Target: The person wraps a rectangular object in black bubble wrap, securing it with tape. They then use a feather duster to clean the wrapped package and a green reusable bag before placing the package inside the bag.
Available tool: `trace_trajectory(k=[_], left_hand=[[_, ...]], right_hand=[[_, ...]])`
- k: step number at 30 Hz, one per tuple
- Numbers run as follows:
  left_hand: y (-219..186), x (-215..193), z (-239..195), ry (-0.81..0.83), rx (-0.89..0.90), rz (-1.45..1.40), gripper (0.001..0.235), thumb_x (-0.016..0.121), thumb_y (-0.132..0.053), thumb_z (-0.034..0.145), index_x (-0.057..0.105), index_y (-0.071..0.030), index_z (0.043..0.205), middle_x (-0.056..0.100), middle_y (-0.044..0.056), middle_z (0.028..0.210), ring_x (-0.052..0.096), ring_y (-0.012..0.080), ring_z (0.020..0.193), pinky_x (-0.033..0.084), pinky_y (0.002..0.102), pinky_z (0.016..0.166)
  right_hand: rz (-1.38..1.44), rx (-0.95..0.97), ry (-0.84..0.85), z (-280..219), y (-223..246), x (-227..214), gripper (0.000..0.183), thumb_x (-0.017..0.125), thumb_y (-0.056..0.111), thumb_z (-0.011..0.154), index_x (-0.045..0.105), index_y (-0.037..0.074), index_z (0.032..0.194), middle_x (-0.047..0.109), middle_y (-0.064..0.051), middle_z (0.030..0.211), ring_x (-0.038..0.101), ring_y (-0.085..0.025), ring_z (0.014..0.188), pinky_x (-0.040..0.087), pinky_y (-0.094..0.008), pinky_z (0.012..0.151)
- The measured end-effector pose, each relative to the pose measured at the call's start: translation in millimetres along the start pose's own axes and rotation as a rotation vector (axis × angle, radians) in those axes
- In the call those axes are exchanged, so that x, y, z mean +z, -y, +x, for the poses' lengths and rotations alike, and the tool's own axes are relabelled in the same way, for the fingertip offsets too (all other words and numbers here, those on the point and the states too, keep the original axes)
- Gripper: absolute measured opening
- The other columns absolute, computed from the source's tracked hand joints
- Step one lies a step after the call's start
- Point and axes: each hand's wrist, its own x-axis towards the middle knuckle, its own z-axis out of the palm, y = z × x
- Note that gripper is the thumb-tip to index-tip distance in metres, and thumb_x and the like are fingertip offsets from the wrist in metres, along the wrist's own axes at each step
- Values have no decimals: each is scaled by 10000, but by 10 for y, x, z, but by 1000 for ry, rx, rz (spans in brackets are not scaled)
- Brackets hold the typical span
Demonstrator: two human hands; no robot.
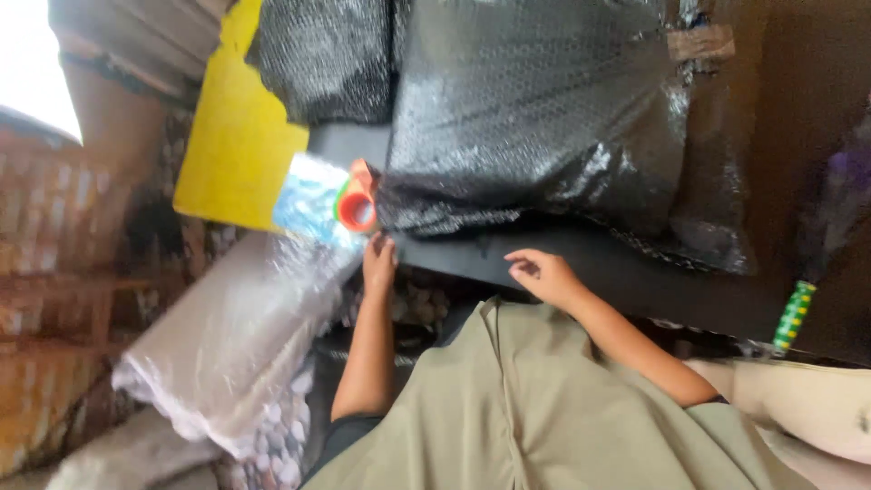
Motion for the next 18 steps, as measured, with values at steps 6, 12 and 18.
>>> trace_trajectory(k=[6, 12, 18], left_hand=[[-121, 203, 675, 23, 54, -79, 683, 803, -315, 957, 509, 55, 1450, 543, 372, 1365, 592, 489, 1250, 545, 585, 964], [-366, 247, 609, 4, 527, 509, 218, 821, -373, 889, 715, -187, 930, 728, 51, 782, 724, 279, 800, 565, 376, 714], [-489, 430, 772, -15, 1002, 561, 222, 841, -375, 832, 697, -210, 864, 701, -9, 751, 700, 214, 754, 558, 325, 716]], right_hand=[[-612, -507, -117, 886, 977, 676, 485, 792, 302, 801, 714, 212, 1270, 750, -27, 1145, 655, -252, 1141, 512, -422, 947], [-1057, -702, -508, 1788, 397, 1523, 246, 801, 68, 693, 685, 154, 893, 550, -31, 803, 526, -237, 753, 413, -386, 649], [-1155, -732, -764, 1663, 768, 1556, 193, 701, 61, 883, 600, 161, 752, 450, -14, 772, 432, -208, 638, 362, -358, 558]])
